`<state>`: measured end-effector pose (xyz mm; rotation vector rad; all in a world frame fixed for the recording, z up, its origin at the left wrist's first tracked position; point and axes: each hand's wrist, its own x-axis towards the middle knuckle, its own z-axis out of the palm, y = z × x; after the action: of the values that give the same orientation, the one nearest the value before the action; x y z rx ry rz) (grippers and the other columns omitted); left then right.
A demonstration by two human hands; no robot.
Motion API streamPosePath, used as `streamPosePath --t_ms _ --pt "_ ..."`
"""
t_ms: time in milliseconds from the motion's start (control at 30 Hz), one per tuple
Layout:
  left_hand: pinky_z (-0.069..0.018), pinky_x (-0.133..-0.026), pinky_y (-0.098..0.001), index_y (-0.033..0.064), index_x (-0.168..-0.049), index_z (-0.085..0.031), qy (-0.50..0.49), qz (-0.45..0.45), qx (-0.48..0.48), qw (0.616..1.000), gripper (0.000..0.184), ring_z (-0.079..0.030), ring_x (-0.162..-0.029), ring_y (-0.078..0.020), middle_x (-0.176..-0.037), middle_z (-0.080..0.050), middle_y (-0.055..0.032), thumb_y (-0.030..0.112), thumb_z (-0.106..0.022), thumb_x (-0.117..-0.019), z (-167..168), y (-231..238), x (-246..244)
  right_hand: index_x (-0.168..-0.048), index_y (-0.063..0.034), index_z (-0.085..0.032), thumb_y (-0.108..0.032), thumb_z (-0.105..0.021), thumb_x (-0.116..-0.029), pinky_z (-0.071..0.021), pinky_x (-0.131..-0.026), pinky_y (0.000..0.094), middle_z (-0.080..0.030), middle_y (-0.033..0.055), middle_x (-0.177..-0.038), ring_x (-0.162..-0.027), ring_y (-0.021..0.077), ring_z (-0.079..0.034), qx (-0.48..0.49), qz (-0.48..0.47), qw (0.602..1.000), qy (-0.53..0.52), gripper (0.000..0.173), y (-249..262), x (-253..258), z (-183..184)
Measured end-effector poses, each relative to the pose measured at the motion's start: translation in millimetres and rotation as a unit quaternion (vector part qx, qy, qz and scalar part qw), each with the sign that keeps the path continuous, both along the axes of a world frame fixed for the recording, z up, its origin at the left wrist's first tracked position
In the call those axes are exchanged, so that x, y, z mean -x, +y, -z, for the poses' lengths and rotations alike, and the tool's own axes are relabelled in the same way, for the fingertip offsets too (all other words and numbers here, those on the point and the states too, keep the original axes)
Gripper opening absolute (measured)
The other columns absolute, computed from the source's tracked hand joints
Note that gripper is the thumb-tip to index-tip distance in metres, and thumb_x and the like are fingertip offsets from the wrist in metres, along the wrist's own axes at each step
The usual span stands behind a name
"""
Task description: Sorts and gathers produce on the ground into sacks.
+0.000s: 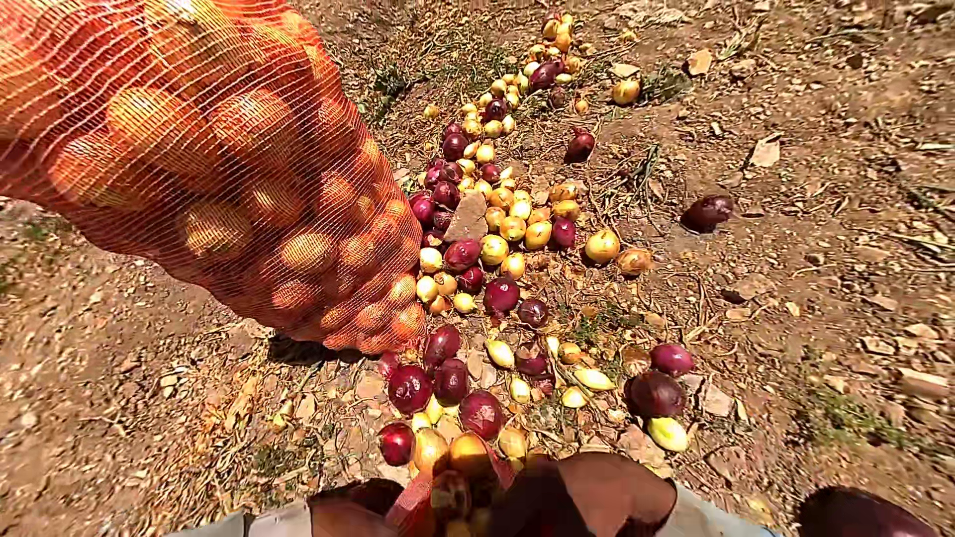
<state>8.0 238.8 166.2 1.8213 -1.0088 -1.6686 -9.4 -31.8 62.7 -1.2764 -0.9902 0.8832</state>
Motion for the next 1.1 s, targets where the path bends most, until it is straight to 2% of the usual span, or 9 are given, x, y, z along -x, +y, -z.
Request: streamPosePath --t_ms 133,233,300,400,500,633,833,933,1100 --pt "-0.0540 -0.088 -0.0549 0.0064 -0.107 -0.073 -0.186 -0.022 -0.089 0.978 0.024 -0.069 -0.097 -0.0298 -0.099 -0.072 -0.0143 0.027 -0.063 -0.1003 18 -11 -53 -0.124 -0.0139 -0.069 -0.027 -0.073 -0.0937 -0.0545 -0.098 0.0416 -0.070 0.0064 -0.116 -0.109 0.0168 -0.066 0.084 -0.015 0.994 -0.074 0.033 18 -16 6" --pt "-0.0381 -0.118 -0.0479 0.0114 -0.149 -0.052 -0.300 -0.136 -0.099 0.939 0.053 -0.052 -0.139 -0.0262 -0.148 -0.056 -0.0131 0.041 -0.053 -0.1059 40 -20 -109 -0.127 -0.0108 -0.065 -0.025 -0.075 -0.0908 -0.0544 -0.093 0.0472 -0.070 0.0135 -0.112 -0.104 0.0245 -0.067 0.122 -0.064 0.987 -0.083 0.040 15 -19 28" --pt "-0.0361 -0.119 -0.0531 0.0074 -0.155 -0.041 -0.410 -0.174 -0.092 0.891 0.066 -0.043 -0.145 -0.0326 -0.158 -0.043 -0.0174 0.045 -0.056 -0.1038 45 -36 -155 -0.129 -0.0118 -0.064 -0.028 -0.077 -0.0901 -0.0556 -0.093 0.0484 -0.069 0.0138 -0.112 -0.104 0.0259 -0.068 0.115 -0.055 0.989 -0.073 0.044 9 -17 39" --pt "-0.0374 -0.116 -0.0597 -0.0040 -0.148 -0.047 -0.509 -0.190 -0.143 0.827 0.063 -0.043 -0.143 -0.0423 -0.153 -0.044 -0.0276 0.044 -0.048 -0.1059 74 -62 -246 -0.132 -0.0145 -0.065 -0.032 -0.073 -0.0939 -0.0537 -0.093 0.0548 -0.070 0.0147 -0.115 -0.107 0.0295 -0.067 0.170 -0.077 0.981 -0.049 0.043 6 -24 38" --pt "-0.0501 -0.096 -0.0655 -0.0034 -0.116 -0.068 -0.541 -0.109 -0.282 0.785 0.050 -0.058 -0.124 -0.0457 -0.123 -0.066 -0.0264 0.042 -0.061 -0.0956 85 -97 -299 -0.124 -0.0123 -0.069 -0.028 -0.074 -0.0925 -0.0549 -0.093 0.0506 -0.071 0.0114 -0.111 -0.104 0.0253 -0.068 0.196 -0.029 0.979 -0.037 0.036 -7 -43 32" --pt "-0.0469 -0.092 -0.0717 -0.0033 -0.104 -0.072 -0.460 -0.039 -0.394 0.795 0.043 -0.063 -0.116 -0.0448 -0.117 -0.068 -0.0267 0.038 -0.066 -0.0931 95 -120 -335 -0.125 -0.0123 -0.066 -0.028 -0.063 -0.1025 -0.0528 -0.095 0.0369 -0.068 0.0046 -0.117 -0.106 0.0139 -0.065 0.211 0.106 0.972 0.017 0.028 -40 -114 16" --pt "-0.0440 -0.098 -0.0588 -0.0033 -0.113 -0.069 -0.362 -0.010 -0.425 0.830 0.032 -0.061 -0.117 -0.0371 -0.121 -0.065 -0.0241 0.024 -0.060 -0.0979 37 -154 -305 -0.133 -0.0097 -0.062 -0.031 -0.064 -0.0996 -0.0527 -0.095 0.0601 -0.066 0.0158 -0.128 -0.113 0.0335 -0.066 0.263 0.515 0.812 -0.078 0.039 -72 -246 39" --pt "-0.0440 -0.099 -0.0622 -0.0054 -0.110 -0.071 -0.368 -0.115 -0.428 0.818 0.046 -0.061 -0.118 -0.0399 -0.121 -0.066 -0.0262 0.036 -0.073 -0.0898 54 -149 -306 -0.144 -0.0080 -0.054 -0.030 -0.067 -0.0966 -0.0451 -0.103 0.0659 -0.057 0.0252 -0.140 -0.127 0.0438 -0.057 0.327 0.519 0.778 -0.140 0.054 -63 -302 42" --pt "-0.0387 -0.111 -0.0596 -0.0025 -0.131 -0.063 -0.353 -0.182 -0.489 0.777 0.076 -0.051 -0.136 -0.0384 -0.142 -0.056 -0.0242 0.062 -0.064 -0.0900 80 -143 -283 -0.143 -0.0313 -0.058 -0.038 -0.085 -0.0784 -0.0530 -0.079 0.0693 -0.035 0.0363 -0.152 -0.106 0.0565 -0.061 0.506 0.410 0.737 -0.178 0.070 -32 -317 63"
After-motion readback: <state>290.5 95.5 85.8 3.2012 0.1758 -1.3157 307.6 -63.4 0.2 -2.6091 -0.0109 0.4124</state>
